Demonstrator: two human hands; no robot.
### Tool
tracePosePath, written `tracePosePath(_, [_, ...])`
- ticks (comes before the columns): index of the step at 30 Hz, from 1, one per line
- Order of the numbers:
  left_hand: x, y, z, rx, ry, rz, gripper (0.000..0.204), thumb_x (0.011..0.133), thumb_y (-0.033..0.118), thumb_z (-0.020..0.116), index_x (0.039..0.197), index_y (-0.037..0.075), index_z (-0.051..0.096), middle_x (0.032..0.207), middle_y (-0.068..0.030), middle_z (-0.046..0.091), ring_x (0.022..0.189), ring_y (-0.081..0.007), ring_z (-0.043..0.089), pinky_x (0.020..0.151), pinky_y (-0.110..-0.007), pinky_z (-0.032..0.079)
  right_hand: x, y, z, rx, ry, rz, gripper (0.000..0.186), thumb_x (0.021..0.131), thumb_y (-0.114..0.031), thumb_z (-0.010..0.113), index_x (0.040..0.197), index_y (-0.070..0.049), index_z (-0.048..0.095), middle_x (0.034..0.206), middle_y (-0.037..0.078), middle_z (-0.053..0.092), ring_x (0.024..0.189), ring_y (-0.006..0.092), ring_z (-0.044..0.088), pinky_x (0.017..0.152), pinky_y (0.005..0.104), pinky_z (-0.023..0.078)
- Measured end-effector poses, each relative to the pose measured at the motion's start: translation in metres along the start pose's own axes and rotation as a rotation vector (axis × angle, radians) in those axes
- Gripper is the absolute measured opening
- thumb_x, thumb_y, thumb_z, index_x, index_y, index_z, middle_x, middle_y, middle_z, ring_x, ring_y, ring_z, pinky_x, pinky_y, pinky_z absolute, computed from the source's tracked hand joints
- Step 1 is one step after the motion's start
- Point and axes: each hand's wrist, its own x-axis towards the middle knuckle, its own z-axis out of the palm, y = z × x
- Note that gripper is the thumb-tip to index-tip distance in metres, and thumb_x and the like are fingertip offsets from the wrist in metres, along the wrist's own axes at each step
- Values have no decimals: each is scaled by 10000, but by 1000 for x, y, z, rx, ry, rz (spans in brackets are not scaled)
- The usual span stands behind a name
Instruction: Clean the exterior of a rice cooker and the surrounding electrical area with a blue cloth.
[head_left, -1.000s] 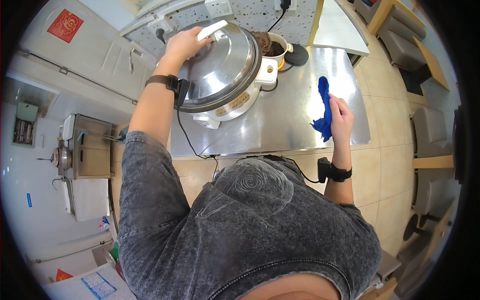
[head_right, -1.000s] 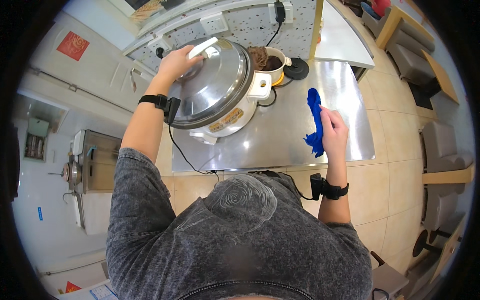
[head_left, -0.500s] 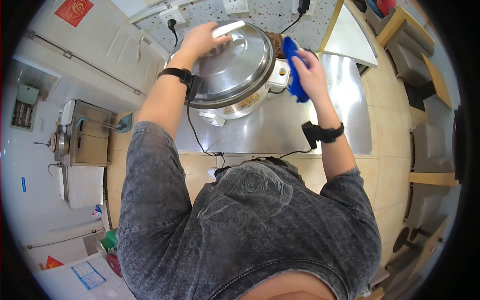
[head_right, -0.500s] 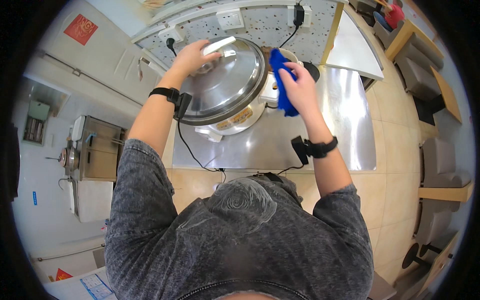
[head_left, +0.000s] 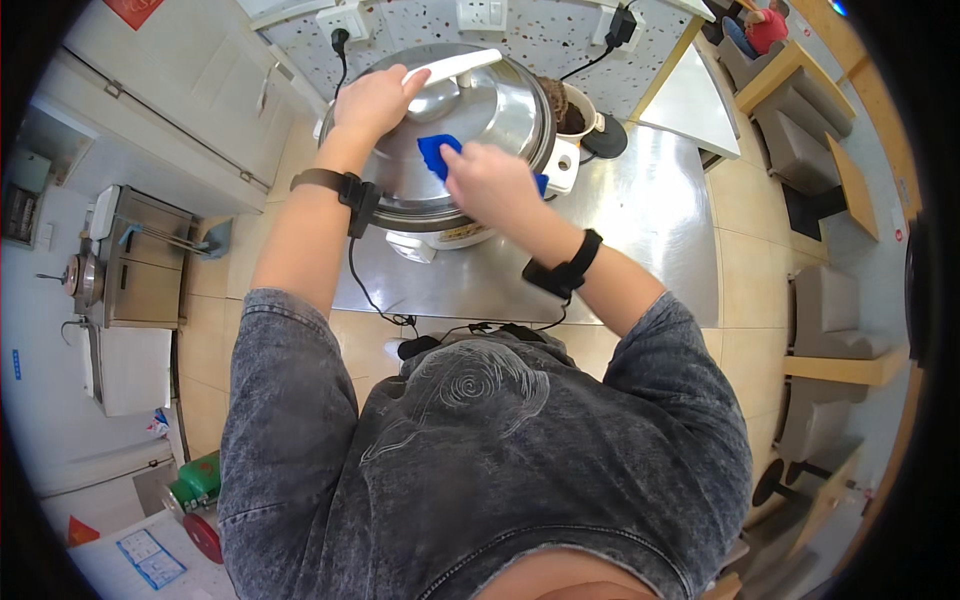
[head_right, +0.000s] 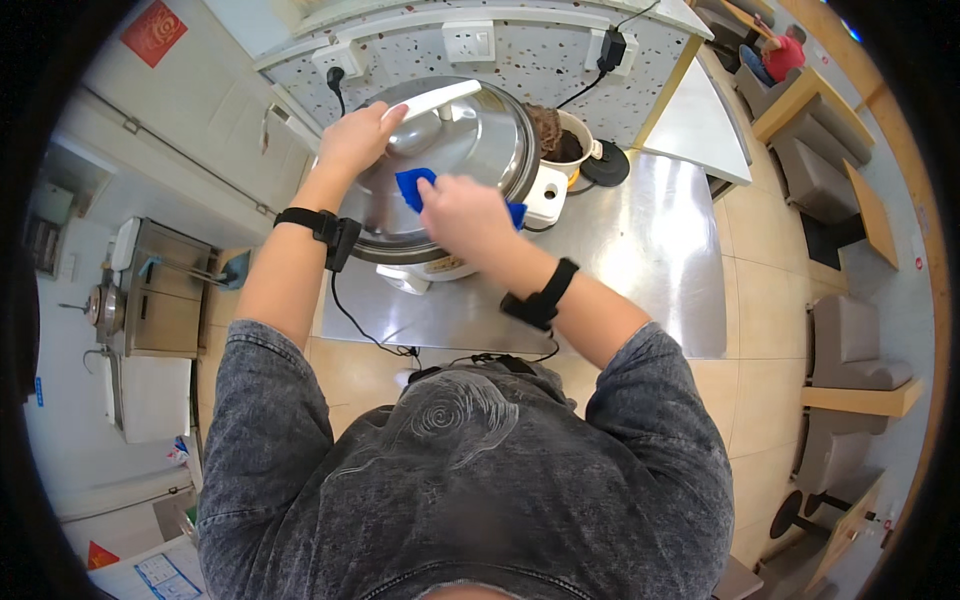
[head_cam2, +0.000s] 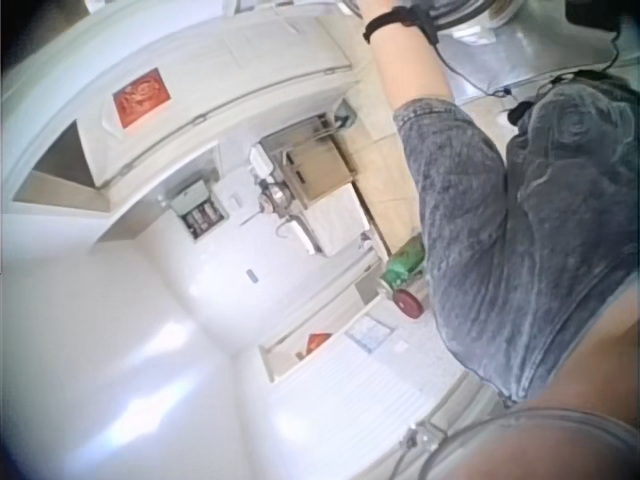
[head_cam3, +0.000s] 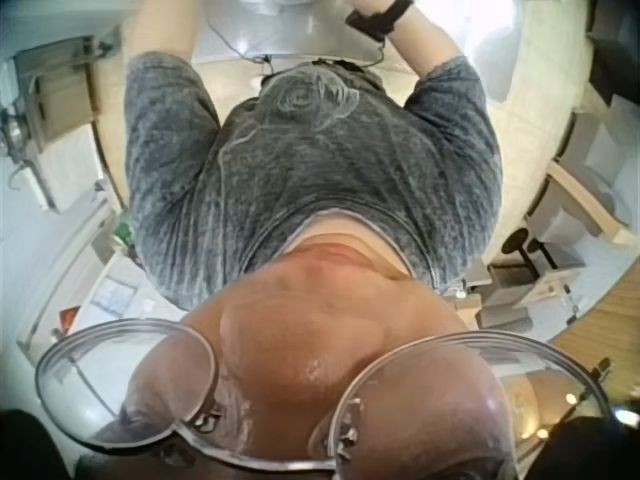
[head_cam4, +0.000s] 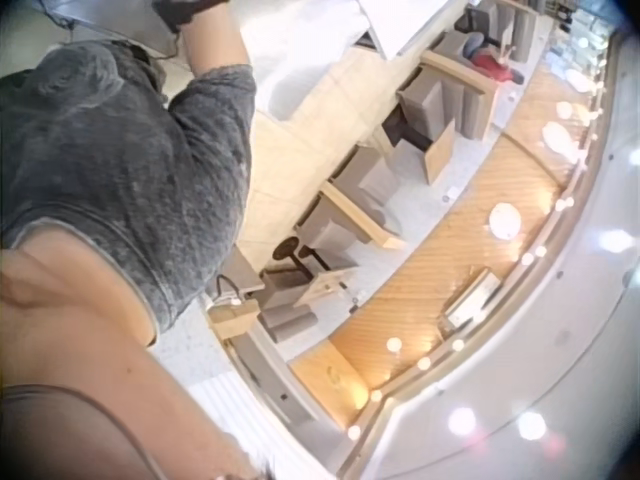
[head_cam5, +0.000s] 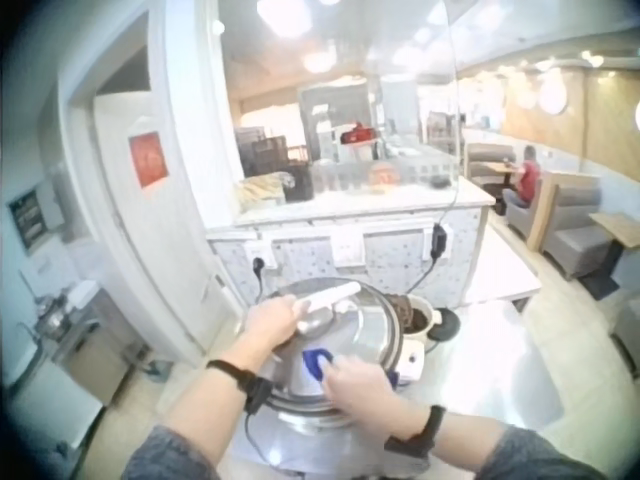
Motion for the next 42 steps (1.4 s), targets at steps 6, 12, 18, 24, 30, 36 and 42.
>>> tracePosePath(6, [-5, 10, -12, -6, -22, -10, 581, 980, 582, 327, 1030, 104, 653, 992, -136, 709, 968, -332, 662, 830, -463, 498, 27, 64, -3, -142, 13, 316, 211, 870, -201, 511, 882, -72, 677, 758, 154, 662, 683, 347, 655, 599, 467, 528])
tracePosePath(12, [-6, 1, -6, 31, 24, 4, 575, 978, 583, 332, 1017, 108, 654, 973, -142, 709, 957, -341, 661, 827, -476, 500, 15, 20, -5, -42, -29, -16, 220, 838, -228, 597, 1015, -164, 711, 731, 85, 629, 668, 264, 656, 577, 393, 531])
tracePosePath(18, [-2, 9, -12, 8, 15, -19, 571, 972, 589, 342, 1039, 117, 656, 990, -151, 706, 966, -349, 658, 826, -482, 500, 24, 44, 6, -237, -50, 272, 161, 857, -208, 539, 893, -102, 654, 730, 116, 629, 672, 311, 658, 575, 423, 528])
tracePosePath(24, [-1, 3, -11, 14, 12, 1, 570, 976, 585, 337, 1058, 116, 651, 1006, -151, 703, 983, -346, 652, 850, -485, 490, 23, 30, 0, -68, 30, -5, 242, 820, -177, 596, 1038, -148, 697, 724, 78, 626, 665, 279, 652, 585, 395, 531])
tracePosePath(30, [0, -4, -13, -125, -26, 43, 521, 1000, 499, 351, 1073, 68, 634, 1046, -158, 685, 1023, -345, 626, 893, -451, 462, 31, 81, -10, -43, -35, 329, 275, 876, -224, 520, 1029, -99, 711, 850, 165, 674, 780, 369, 662, 703, 466, 538])
tracePosePath(36, [0, -70, -24, -404, 229, 4, 451, 1000, 369, 426, 1101, -19, 633, 1006, -157, 681, 941, -295, 637, 835, -383, 481, 33, 103, -25, 175, -165, 371, 339, 871, -225, 515, 1115, -82, 703, 971, 229, 680, 918, 398, 654, 853, 444, 519])
tracePosePath(42, [-36, -97, -23, -784, -89, -210, 347, 976, 318, 513, 993, 7, 666, 793, -37, 637, 618, -106, 564, 558, -269, 461, 90, 90, -71, 140, 27, 488, 353, 881, -235, 503, 1124, -62, 692, 1003, 240, 673, 956, 410, 647, 860, 444, 511])
